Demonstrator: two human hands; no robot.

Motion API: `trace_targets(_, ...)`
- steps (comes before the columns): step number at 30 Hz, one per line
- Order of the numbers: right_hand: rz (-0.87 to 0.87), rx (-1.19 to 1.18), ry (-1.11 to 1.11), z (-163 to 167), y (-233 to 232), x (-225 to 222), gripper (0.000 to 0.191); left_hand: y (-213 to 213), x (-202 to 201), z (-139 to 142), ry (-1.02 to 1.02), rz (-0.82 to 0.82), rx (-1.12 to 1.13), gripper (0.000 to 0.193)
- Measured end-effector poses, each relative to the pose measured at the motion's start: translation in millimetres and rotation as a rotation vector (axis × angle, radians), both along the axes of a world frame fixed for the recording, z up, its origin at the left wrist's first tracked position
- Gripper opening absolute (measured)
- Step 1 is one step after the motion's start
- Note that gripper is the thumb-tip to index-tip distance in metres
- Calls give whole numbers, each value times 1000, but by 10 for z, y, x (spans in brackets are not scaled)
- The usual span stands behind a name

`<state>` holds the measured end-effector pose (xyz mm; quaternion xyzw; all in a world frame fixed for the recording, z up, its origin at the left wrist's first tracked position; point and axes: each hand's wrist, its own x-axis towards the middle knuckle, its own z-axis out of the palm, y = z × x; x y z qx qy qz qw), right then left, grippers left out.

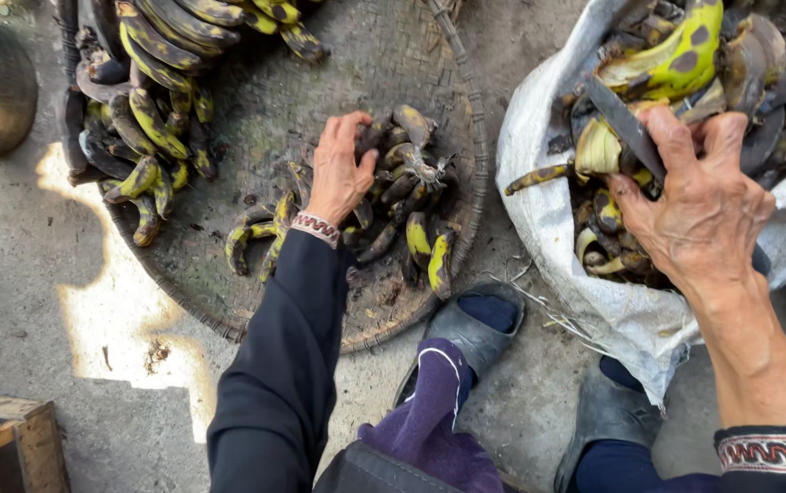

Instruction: The person sits and peels overripe bananas one at a time with a knife, cutting away the dark skin and placing the peeled fruit into a wooden slatted tray while discarding peels into a sack.

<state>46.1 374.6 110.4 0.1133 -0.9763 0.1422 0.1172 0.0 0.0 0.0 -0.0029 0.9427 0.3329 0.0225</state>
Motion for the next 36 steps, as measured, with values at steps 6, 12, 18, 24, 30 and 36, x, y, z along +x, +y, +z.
trace_targets(6,-9,19,-38,51,10,55,68,-342,-89,300,210,-151,20,40)
trace_targets(12,2,92,-55,-65,38,60,71,-1494,-212,651,604,345,-350,48)
trace_targets(18,24,51,-66,-196,104,87,62,-2178,62,922,493,552,-391,53)
trace_targets(24,-33,91,-50,-93,65,64,72,-1995,-677,1026,535,299,-365,78)
trace_targets(30,-74,101,-121,-175,220,73,76,-1568,-1263,1015,47,509,-95,93)
trace_targets(36,-69,150,-114,-297,30,-43,77,-1579,-1261,768,37,702,-166,54)
